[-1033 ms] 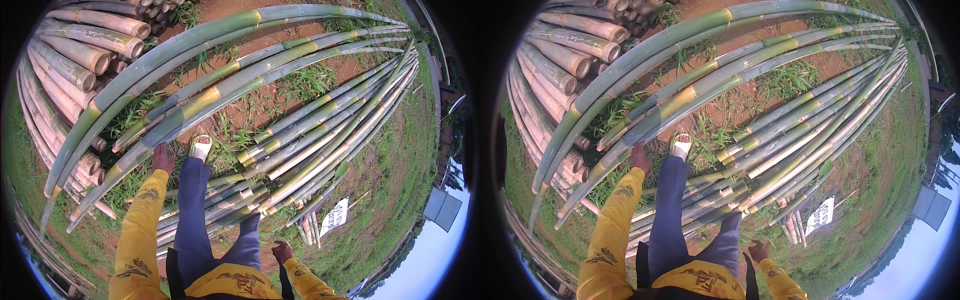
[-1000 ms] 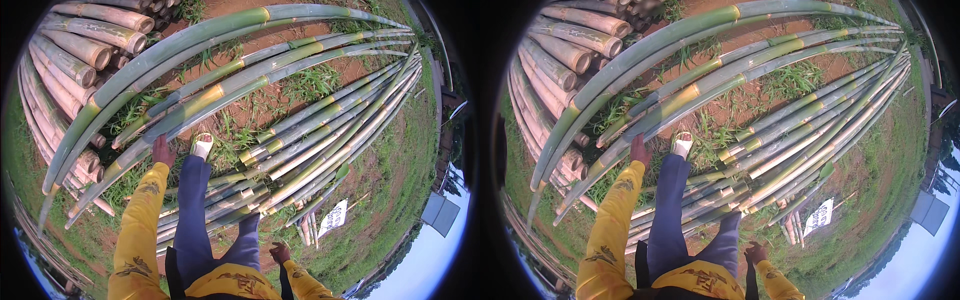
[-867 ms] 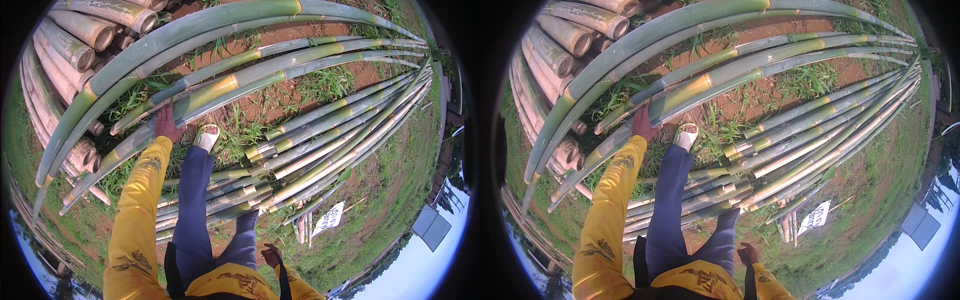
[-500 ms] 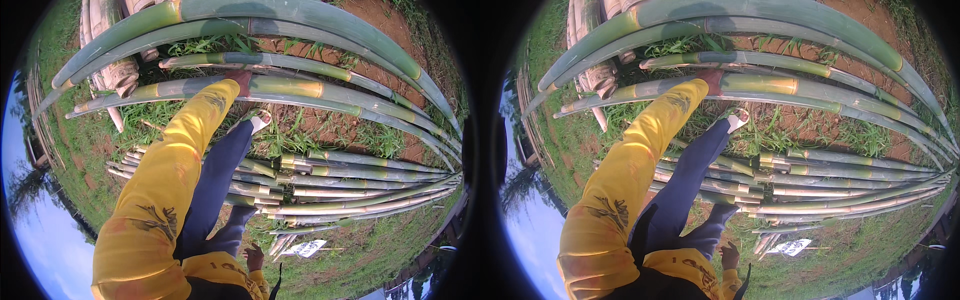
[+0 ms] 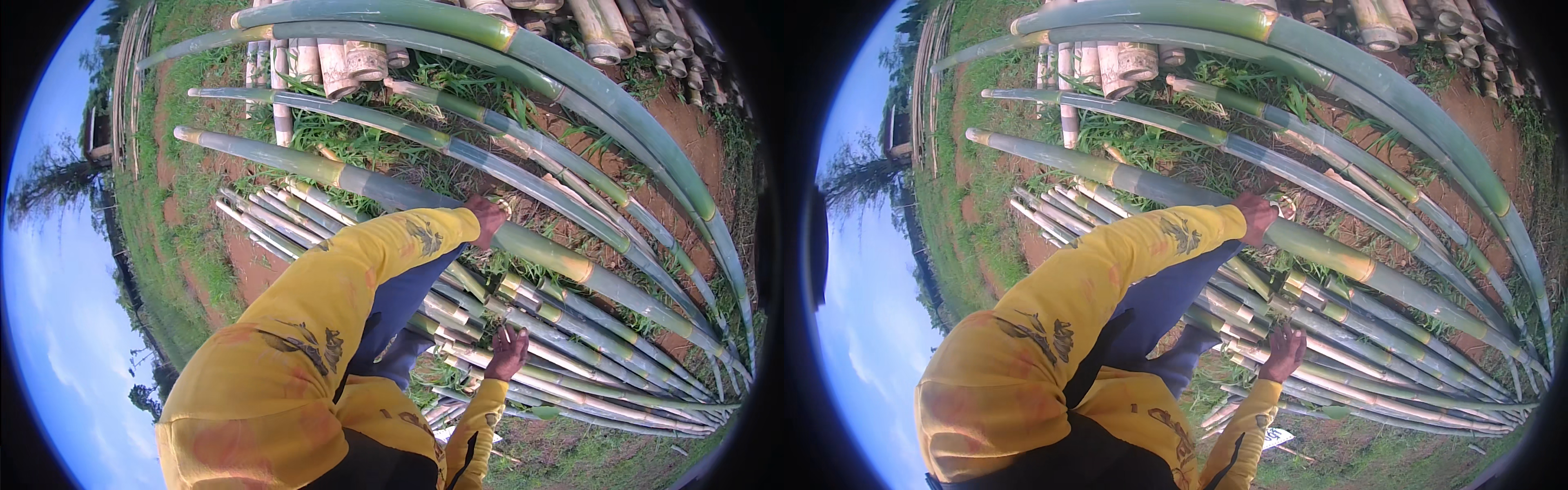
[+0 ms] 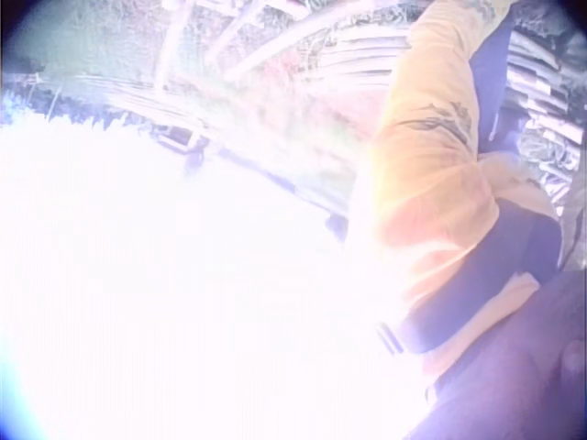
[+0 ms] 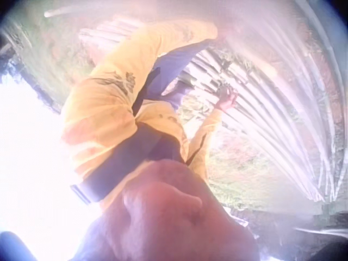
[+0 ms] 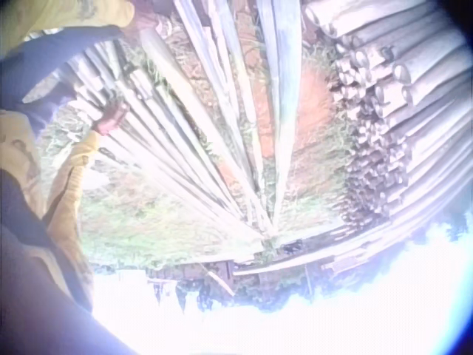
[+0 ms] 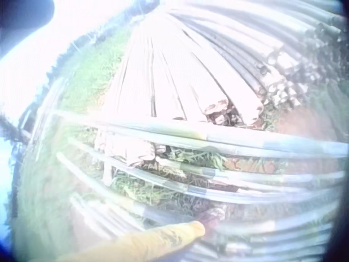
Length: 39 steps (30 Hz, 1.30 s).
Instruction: The person sits on the ground and uses a machete to cut long bamboo poles into shorter sections. They repeatedly select poles, position them, strike with the machete, and move the cut pieces aside.
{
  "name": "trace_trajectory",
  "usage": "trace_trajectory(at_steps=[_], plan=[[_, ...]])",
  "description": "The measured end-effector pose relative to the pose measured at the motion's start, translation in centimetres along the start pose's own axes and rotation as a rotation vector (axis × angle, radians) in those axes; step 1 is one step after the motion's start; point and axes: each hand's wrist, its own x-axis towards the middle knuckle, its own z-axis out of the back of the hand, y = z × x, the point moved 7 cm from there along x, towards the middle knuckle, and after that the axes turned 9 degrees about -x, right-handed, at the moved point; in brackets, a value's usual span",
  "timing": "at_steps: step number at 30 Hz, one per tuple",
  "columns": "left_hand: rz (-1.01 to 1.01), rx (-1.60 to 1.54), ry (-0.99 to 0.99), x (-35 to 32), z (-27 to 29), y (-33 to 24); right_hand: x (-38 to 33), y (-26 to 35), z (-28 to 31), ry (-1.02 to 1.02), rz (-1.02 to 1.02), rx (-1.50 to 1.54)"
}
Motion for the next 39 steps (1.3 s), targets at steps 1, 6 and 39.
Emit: trace_trajectory(at_steps=[1,6,39], plan=[[0.009,0.015,-0.017,-2.5,0.8,-2.0,1.2,2.0,-1.8,0.051,-0.022,0.111],[-0.116,0.046,-0.042,-9.9,-2.2,-7.1,-1.4,10.0,-9.9,0.189,0.07,0.471],[0.094,0.393,-0.722,-60.2,8.0,15.9,-10.1,10.9,-5.2,0.14,0.164,0.729]])
